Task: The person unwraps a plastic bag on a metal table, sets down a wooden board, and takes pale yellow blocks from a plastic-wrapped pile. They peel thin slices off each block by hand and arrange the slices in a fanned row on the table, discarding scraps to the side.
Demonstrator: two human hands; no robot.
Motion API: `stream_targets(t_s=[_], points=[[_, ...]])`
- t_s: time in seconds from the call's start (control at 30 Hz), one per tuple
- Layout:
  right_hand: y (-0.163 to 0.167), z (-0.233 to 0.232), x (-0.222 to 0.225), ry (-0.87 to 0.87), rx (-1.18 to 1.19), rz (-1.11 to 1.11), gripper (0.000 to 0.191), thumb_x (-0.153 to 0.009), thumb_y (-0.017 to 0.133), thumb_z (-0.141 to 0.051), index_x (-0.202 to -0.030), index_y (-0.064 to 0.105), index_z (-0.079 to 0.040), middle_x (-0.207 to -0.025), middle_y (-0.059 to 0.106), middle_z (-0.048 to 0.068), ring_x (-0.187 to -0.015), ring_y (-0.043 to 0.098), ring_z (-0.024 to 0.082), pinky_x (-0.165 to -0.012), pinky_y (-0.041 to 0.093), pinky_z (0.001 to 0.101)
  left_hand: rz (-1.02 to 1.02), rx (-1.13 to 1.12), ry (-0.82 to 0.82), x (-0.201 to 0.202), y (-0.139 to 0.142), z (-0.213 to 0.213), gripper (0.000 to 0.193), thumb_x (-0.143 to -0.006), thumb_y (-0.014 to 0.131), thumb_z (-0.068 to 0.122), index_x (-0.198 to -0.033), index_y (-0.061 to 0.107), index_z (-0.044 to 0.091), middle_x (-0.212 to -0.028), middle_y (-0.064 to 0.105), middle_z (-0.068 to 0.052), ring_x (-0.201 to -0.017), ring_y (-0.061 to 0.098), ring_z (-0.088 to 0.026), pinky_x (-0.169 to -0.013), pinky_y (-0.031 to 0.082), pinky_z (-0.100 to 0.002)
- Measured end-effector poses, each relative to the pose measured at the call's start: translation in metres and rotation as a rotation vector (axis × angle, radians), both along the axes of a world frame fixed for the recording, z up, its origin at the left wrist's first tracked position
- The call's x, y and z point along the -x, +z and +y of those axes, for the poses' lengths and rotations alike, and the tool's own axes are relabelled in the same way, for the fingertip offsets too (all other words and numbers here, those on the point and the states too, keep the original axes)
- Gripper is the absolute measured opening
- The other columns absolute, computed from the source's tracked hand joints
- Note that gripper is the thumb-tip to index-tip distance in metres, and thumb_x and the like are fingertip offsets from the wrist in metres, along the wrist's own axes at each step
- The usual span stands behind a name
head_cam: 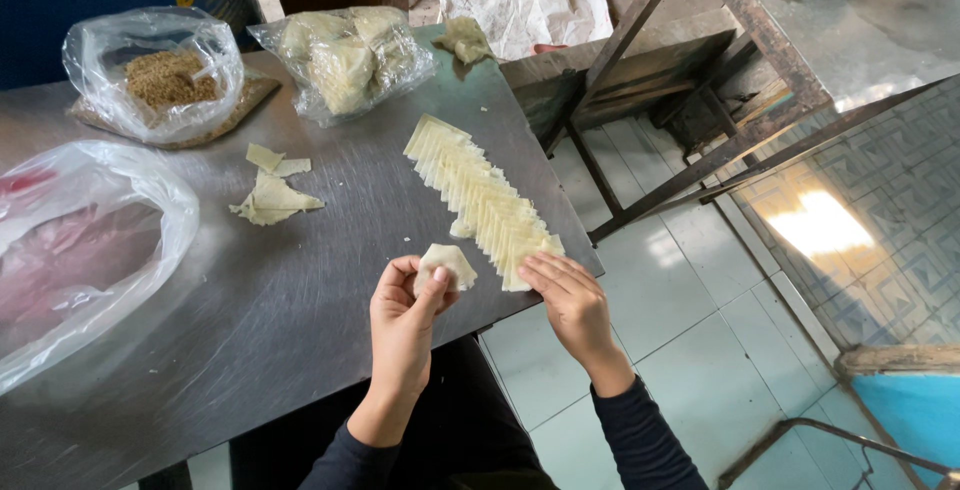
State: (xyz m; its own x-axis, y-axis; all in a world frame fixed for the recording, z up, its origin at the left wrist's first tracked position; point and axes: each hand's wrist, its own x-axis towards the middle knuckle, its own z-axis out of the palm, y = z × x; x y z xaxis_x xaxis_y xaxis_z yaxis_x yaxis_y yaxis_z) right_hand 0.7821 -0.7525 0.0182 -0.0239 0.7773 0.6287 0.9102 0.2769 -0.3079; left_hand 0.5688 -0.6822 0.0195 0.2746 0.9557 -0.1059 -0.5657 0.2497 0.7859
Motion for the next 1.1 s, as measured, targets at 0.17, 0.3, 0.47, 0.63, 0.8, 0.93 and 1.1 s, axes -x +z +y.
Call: stream_targets(t_s=[0.17,0.3,0.47,0.63,0.8,0.93,1.1], points=[[-0.018,-0.007,-0.016,-0.195,0.188,0.776,0.025,-0.093,0.065,0.001,-0.112,0.078,-0.007,-0.104,0.080,0.008,-0.094,0.073,0.021,-0.087,0.059,0.0384,0.064,0.019,-0.012,0.001,0.002,-0.002,0.021,-0.096,0.069,0.011,-0.114,0.060,0.007,-0.101,0.073,-0.004,-0.088,0.068,-0.009,-0.080,0.058,-0.028],[-0.015,0.003,-0.068,0.038,0.152,1.728,0.012,-0.100,0.064,-0.007,-0.107,0.073,-0.005,-0.104,0.077,0.009,-0.095,0.074,0.020,-0.085,0.058,0.0369,0.070,0.010,-0.021,0.000,0.004,-0.003,0.021,-0.097,0.069,0.010,-0.116,0.060,0.005,-0.102,0.072,-0.005,-0.086,0.067,-0.011,-0.081,0.058,-0.029],[-0.004,0.002,-0.083,0.118,0.131,1.774,0.012,-0.098,0.063,-0.009,-0.107,0.071,-0.005,-0.105,0.075,0.007,-0.096,0.074,0.016,-0.089,0.059,0.0349,0.099,0.015,-0.028,-0.001,0.004,-0.007,0.033,-0.096,0.065,0.008,-0.128,0.055,0.009,-0.101,0.071,-0.007,-0.089,0.067,-0.011,-0.080,0.058,-0.030],[0.001,0.008,-0.005,-0.075,0.018,1.015,0.022,-0.100,0.066,-0.006,-0.121,0.070,-0.001,-0.110,0.077,0.008,-0.099,0.073,0.010,-0.090,0.058,0.0275,0.084,-0.030,0.057,0.004,0.001,-0.004,0.039,-0.099,0.056,0.002,-0.139,0.054,0.005,-0.120,0.068,-0.009,-0.105,0.066,-0.013,-0.090,0.056,-0.030],[0.032,0.024,0.037,0.444,0.445,0.765,0.042,-0.096,0.069,-0.009,-0.135,0.060,0.001,-0.137,0.064,0.012,-0.122,0.064,0.020,-0.100,0.054,0.0337,0.099,-0.074,0.221,0.019,0.008,-0.002,0.047,-0.101,0.053,0.000,-0.148,0.050,0.004,-0.140,0.060,-0.006,-0.120,0.061,-0.014,-0.101,0.052,-0.030],[0.053,0.026,0.009,-0.222,0.223,0.151,0.039,-0.084,0.078,-0.012,-0.119,0.067,0.002,-0.115,0.064,0.018,-0.106,0.061,0.034,-0.089,0.051,0.0412,0.155,-0.213,0.350,0.045,0.019,-0.001,0.051,-0.101,0.055,-0.003,-0.151,0.046,0.002,-0.148,0.055,-0.007,-0.131,0.056,-0.015,-0.110,0.047,-0.030],[0.045,0.020,-0.004,-0.290,0.358,0.100,0.019,-0.086,0.076,-0.012,-0.099,0.070,-0.001,-0.103,0.065,0.012,-0.098,0.063,0.031,-0.081,0.052,0.0413,0.172,-0.262,0.429,0.068,0.023,0.009,0.055,-0.102,0.055,-0.003,-0.155,0.041,0.001,-0.152,0.050,-0.010,-0.136,0.052,-0.016,-0.113,0.045,-0.031]])
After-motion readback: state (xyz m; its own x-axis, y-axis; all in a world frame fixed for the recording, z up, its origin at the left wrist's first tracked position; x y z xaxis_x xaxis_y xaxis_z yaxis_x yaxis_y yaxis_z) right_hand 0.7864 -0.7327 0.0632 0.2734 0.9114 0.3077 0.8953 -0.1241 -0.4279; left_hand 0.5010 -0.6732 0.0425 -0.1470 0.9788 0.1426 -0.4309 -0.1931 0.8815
